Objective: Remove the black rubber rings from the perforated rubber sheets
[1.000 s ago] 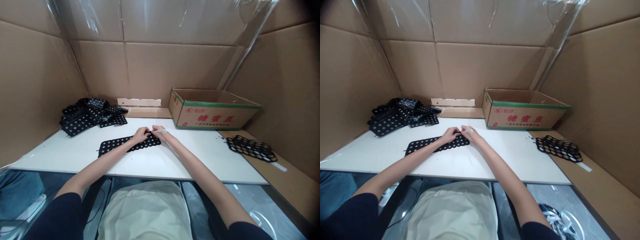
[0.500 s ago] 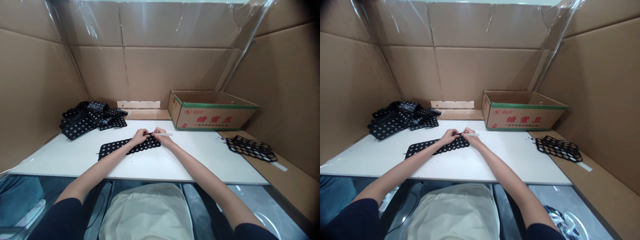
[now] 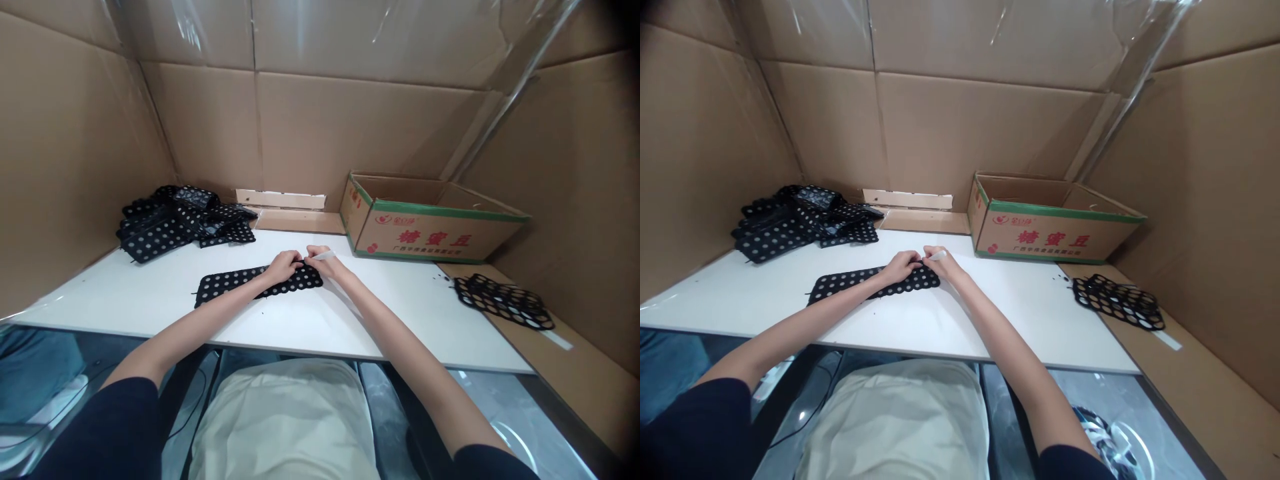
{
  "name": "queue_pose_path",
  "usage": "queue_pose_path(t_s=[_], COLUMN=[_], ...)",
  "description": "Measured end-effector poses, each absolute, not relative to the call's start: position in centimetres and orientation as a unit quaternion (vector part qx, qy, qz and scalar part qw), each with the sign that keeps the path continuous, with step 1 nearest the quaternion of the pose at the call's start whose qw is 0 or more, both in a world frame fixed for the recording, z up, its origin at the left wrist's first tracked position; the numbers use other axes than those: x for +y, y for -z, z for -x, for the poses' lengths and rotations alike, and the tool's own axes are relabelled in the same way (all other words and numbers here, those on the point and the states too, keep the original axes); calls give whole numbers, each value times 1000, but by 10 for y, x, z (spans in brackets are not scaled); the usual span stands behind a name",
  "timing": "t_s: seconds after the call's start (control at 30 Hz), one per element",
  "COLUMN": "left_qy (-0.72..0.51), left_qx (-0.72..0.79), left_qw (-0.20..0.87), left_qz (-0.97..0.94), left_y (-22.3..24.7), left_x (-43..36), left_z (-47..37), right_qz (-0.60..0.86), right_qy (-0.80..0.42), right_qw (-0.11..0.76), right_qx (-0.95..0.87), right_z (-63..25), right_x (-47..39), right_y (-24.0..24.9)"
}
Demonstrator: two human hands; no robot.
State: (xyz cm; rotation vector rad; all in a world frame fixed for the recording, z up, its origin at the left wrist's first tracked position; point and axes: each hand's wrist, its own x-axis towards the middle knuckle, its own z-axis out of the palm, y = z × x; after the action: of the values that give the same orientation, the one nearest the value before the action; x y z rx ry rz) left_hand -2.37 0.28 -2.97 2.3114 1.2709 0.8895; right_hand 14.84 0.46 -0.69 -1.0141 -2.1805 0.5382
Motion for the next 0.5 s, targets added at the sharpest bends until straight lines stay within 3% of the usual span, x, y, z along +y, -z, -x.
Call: queue_pose_path(t_s=[0.5], left_qy=[-338], left_qx=[455], left_qw=[229], left_qz=[-791], left_y=[30], left_x=[7], left_z=[26], right_qz=[389], right_qy=[-284], right_qw=[355], right_qx=[-801], right_z=[-152], right_x=[0], right_y=[6])
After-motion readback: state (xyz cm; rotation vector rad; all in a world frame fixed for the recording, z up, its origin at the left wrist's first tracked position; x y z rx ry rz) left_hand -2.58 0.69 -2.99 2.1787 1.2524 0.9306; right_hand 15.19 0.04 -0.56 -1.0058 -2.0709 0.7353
